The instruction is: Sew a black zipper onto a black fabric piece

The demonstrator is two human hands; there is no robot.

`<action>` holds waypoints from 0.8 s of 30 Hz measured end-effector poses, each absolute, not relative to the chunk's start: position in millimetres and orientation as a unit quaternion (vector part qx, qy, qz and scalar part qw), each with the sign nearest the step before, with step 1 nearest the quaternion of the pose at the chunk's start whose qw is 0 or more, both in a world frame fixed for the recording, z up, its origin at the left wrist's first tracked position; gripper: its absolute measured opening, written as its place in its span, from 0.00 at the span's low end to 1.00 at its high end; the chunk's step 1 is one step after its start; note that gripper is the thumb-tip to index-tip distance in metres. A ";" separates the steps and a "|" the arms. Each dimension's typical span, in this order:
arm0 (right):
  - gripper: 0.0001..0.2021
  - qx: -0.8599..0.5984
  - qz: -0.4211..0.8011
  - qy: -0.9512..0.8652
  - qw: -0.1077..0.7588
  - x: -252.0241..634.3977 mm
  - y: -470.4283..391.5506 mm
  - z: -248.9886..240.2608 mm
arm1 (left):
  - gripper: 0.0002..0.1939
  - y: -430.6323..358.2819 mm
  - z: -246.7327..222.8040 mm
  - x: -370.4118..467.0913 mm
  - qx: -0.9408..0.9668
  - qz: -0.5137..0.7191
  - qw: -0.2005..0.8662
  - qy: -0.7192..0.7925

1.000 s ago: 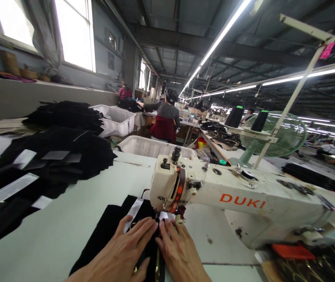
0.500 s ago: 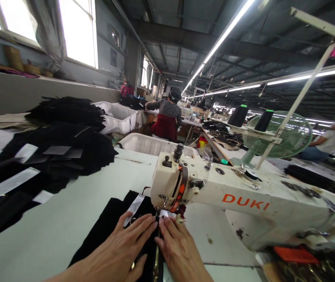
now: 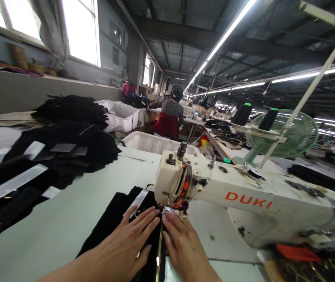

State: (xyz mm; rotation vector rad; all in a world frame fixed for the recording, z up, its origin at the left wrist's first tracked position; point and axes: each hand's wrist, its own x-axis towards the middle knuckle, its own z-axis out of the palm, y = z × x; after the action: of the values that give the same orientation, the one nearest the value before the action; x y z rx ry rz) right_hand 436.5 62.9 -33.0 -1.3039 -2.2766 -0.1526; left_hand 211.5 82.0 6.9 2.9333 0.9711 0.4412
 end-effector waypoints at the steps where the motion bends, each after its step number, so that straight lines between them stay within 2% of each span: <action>1: 0.20 -0.486 -0.034 -0.836 0.251 435.4 62.1 -29.6 | 0.29 82.2 4.4 211.1 0.935 0.150 0.041 0.318; 4: 0.20 -0.501 0.066 -0.818 0.274 434.2 59.3 -18.4 | 0.27 81.8 -0.6 208.7 0.919 0.172 0.129 0.331; 8: 0.18 -0.548 0.171 -0.732 0.367 437.9 52.4 -3.8 | 0.22 78.5 8.1 205.9 0.883 0.216 0.158 0.385; 16: 0.14 -0.576 0.217 -0.664 0.425 434.6 34.7 3.9 | 0.10 91.9 39.7 230.6 0.774 0.320 0.200 0.509; 24: 0.13 -0.563 0.253 -0.630 0.471 427.3 27.3 8.9 | 0.11 104.2 33.7 245.5 0.757 0.340 0.243 0.502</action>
State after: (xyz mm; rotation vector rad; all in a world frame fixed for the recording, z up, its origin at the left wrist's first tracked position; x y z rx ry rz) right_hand 427.3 27.3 8.9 -1.3789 -1.5428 0.6195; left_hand 245.5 104.2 33.7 2.0687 1.3726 0.9293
